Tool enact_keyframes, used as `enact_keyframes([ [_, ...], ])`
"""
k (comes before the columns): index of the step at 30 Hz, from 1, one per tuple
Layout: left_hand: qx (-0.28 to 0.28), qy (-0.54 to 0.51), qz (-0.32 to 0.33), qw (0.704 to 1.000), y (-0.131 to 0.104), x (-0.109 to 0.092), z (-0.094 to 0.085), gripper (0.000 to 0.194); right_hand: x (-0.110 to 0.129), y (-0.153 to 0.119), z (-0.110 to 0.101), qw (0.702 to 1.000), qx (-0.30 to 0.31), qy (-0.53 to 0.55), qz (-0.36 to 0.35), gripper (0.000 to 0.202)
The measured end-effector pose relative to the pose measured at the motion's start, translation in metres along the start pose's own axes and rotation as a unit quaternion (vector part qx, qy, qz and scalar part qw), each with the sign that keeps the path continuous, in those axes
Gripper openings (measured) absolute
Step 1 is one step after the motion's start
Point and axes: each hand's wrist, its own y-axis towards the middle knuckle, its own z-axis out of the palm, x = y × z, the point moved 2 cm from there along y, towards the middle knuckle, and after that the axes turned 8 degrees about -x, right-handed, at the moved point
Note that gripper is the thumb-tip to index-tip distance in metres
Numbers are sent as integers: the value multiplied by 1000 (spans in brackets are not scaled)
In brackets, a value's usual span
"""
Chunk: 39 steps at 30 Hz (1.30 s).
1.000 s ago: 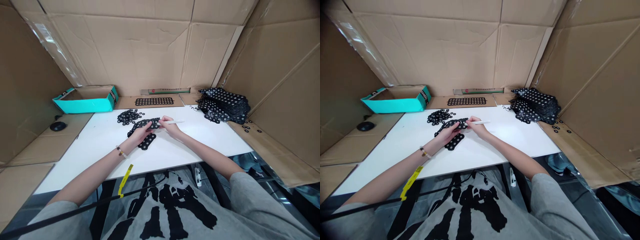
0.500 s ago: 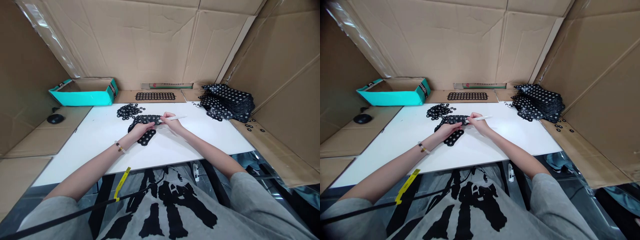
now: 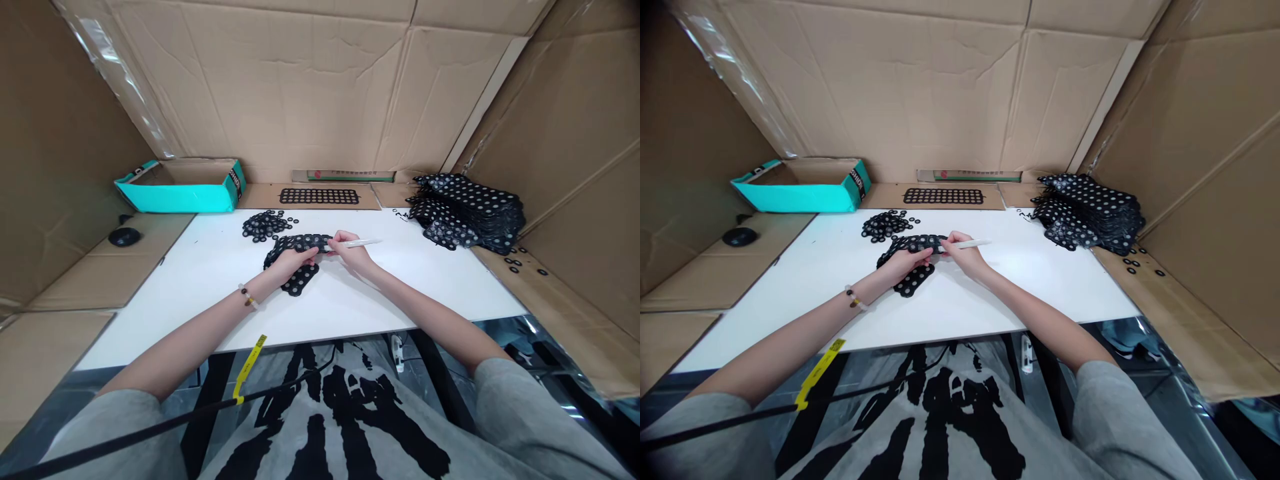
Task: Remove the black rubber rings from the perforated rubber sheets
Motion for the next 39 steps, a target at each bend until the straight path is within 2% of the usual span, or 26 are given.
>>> enact_keyframes([
  [6, -9, -22, -9, 1000, -5, -5, 3, 32, 6, -4, -1, 1000, -6, -13, -9, 32],
  [13, 32, -115, -39, 992, -12, -12, 7, 30, 14, -18, 7, 983, -25, -153, -99, 28],
  [18, 53, -149, -41, 987, -12, -16, 6, 19, 13, -16, 11, 975, -38, -186, -118, 27],
  [21, 55, -152, -61, 985, -13, -20, 5, 13, 11, -10, 9, 981, -35, -159, -104, 28],
  [23, 51, -157, -65, 984, -15, -23, 5, 11, 9, -6, 5, 992, -33, -100, -70, 30],
  [26, 52, -165, -40, 984, -18, -25, 5, 16, 8, 0, 0, 999, -39, 31, 5, 36],
  [29, 39, -157, -6, 987, -21, -24, 8, 28, 11, 1, -1, 993, -36, 110, 37, 40],
  [32, 31, -148, 16, 988, -23, -25, 10, 37, 16, -3, 3, 991, -6, 126, 38, 40],
  [36, 49, -166, 0, 985, -24, -26, 13, 36, 20, -7, 6, 994, 14, 102, 34, 41],
  [39, 18, -172, -14, 985, -21, -23, 11, 34, 21, -8, 6, 994, 6, 105, 36, 42],
])
